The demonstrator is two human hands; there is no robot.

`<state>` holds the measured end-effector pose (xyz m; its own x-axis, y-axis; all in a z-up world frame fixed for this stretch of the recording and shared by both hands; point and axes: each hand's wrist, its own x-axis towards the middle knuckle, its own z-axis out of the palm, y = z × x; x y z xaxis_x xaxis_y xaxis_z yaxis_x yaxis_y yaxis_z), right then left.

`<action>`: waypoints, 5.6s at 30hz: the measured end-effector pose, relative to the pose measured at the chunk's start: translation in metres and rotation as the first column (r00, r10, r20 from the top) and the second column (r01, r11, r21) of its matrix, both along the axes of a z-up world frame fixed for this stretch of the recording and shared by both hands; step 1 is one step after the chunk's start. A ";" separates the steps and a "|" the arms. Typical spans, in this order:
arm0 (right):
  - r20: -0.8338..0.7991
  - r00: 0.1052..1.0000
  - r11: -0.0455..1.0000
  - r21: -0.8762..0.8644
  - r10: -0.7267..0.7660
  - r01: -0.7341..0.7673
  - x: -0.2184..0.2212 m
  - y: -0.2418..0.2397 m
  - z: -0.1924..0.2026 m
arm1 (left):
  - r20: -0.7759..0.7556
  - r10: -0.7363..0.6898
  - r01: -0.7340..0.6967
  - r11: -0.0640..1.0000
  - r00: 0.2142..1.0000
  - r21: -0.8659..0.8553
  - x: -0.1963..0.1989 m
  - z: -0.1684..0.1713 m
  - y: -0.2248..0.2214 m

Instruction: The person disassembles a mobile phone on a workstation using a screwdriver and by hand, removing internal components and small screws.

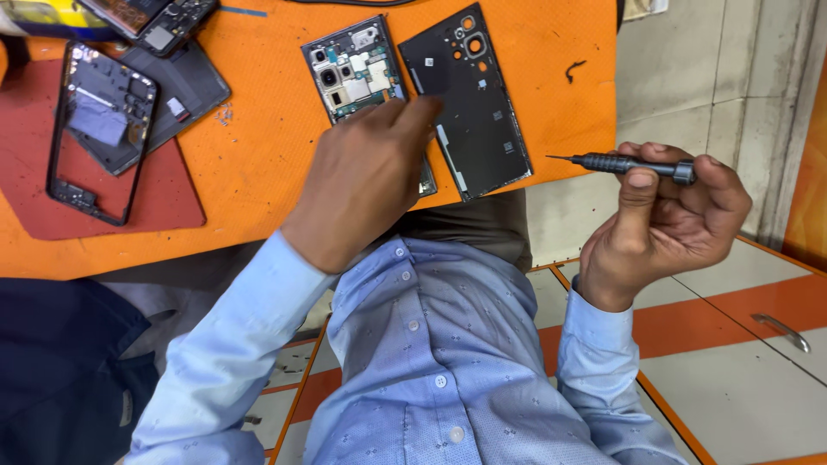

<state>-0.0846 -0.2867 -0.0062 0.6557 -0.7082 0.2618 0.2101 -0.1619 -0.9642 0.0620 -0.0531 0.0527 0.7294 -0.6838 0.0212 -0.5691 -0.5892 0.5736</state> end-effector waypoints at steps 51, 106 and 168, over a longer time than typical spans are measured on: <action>0.034 0.997 0.925 -0.376 0.074 -0.056 0.015 0.002 -0.028 | -0.024 -0.053 0.056 0.989 0.998 0.139 -0.024 -0.011 0.047; -0.065 0.778 0.619 -0.566 0.625 -0.545 0.042 0.135 0.018 | 0.070 0.444 -0.389 0.842 0.893 -0.373 -0.094 -0.069 0.080; -0.088 0.696 0.689 -0.096 0.713 -0.718 0.049 0.145 0.024 | 0.049 0.520 -0.478 0.815 0.853 -0.327 -0.098 -0.051 0.067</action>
